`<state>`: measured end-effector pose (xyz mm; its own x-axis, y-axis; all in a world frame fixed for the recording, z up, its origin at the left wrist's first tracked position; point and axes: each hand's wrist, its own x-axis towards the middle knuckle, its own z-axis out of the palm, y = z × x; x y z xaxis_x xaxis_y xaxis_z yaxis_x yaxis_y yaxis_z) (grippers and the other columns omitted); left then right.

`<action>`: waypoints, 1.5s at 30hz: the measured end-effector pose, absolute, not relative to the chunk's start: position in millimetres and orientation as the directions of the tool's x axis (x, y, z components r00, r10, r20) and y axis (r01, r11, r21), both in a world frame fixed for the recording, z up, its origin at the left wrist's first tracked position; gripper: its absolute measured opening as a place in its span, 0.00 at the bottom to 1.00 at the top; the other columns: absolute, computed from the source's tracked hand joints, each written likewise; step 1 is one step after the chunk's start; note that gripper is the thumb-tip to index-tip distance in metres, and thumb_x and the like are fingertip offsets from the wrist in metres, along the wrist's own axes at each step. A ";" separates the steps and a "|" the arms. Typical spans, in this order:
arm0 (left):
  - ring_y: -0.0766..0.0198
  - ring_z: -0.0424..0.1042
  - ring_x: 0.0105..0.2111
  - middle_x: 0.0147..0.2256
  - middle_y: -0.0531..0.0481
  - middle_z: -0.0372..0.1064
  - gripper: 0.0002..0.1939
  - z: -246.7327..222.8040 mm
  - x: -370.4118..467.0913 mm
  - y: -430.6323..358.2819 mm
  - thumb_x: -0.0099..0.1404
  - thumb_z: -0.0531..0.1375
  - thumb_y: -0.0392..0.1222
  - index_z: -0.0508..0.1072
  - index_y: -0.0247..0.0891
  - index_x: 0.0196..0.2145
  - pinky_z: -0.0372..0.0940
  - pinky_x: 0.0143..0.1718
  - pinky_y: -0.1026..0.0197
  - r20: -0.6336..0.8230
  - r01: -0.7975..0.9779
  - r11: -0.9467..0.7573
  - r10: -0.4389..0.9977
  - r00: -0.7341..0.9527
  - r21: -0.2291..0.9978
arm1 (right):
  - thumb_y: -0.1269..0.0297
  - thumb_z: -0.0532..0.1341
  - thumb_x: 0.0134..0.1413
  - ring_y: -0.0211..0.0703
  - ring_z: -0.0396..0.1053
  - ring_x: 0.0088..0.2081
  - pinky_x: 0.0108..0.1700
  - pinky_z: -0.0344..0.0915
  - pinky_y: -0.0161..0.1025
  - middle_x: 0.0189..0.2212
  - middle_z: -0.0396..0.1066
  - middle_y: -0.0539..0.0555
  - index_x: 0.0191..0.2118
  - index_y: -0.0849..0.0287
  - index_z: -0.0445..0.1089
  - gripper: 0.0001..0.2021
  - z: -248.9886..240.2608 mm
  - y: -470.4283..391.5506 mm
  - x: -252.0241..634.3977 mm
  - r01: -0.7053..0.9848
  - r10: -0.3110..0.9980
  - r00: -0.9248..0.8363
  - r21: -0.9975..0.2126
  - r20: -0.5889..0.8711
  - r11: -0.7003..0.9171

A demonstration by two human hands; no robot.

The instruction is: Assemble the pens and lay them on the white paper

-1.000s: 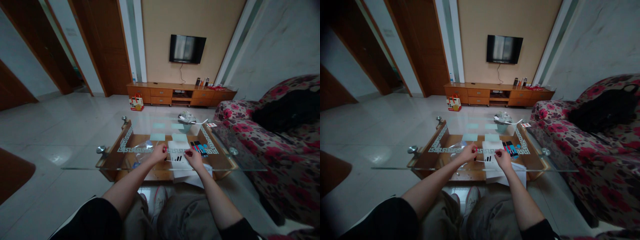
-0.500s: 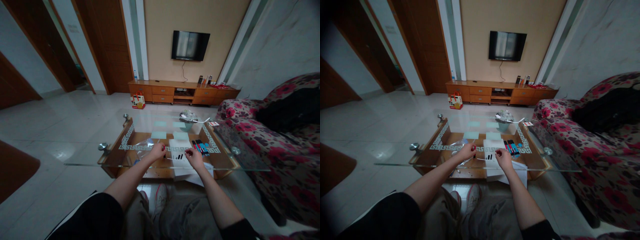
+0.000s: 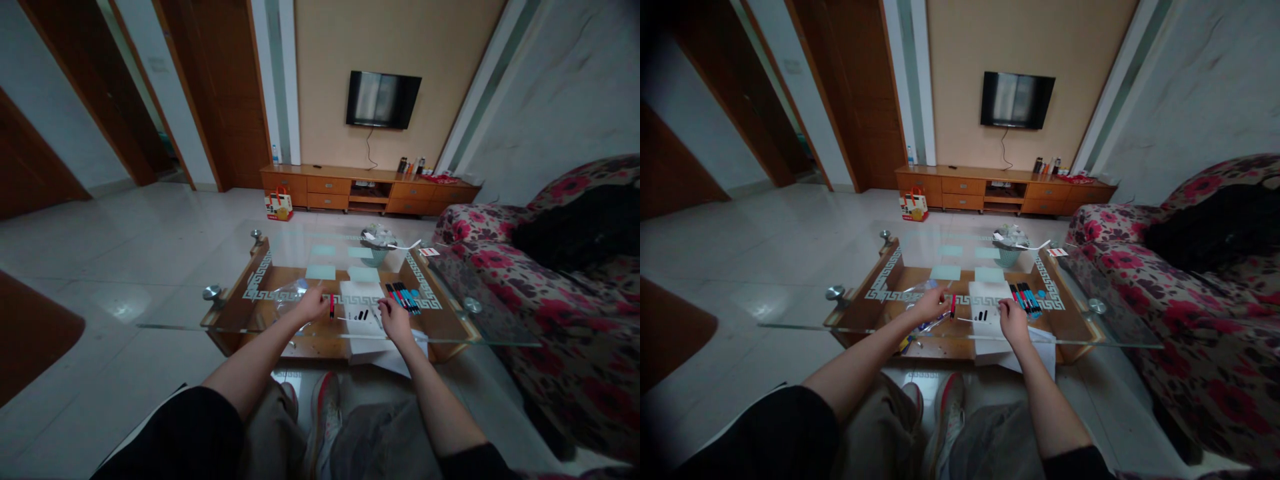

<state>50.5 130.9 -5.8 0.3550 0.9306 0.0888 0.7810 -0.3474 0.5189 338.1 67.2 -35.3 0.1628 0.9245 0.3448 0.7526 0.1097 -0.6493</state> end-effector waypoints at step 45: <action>0.51 0.68 0.48 0.49 0.44 0.67 0.21 -11.4 50.7 124.1 0.63 0.62 0.50 0.73 0.42 0.52 0.64 0.51 0.53 0.084 0.764 -0.410 0.900 0.428 0.497 | 0.62 0.60 0.63 0.51 0.72 0.44 0.50 0.66 0.44 0.38 0.75 0.60 0.44 0.57 0.79 0.11 -48.8 66.4 351.7 0.833 0.929 -0.056 -0.496 0.366 0.246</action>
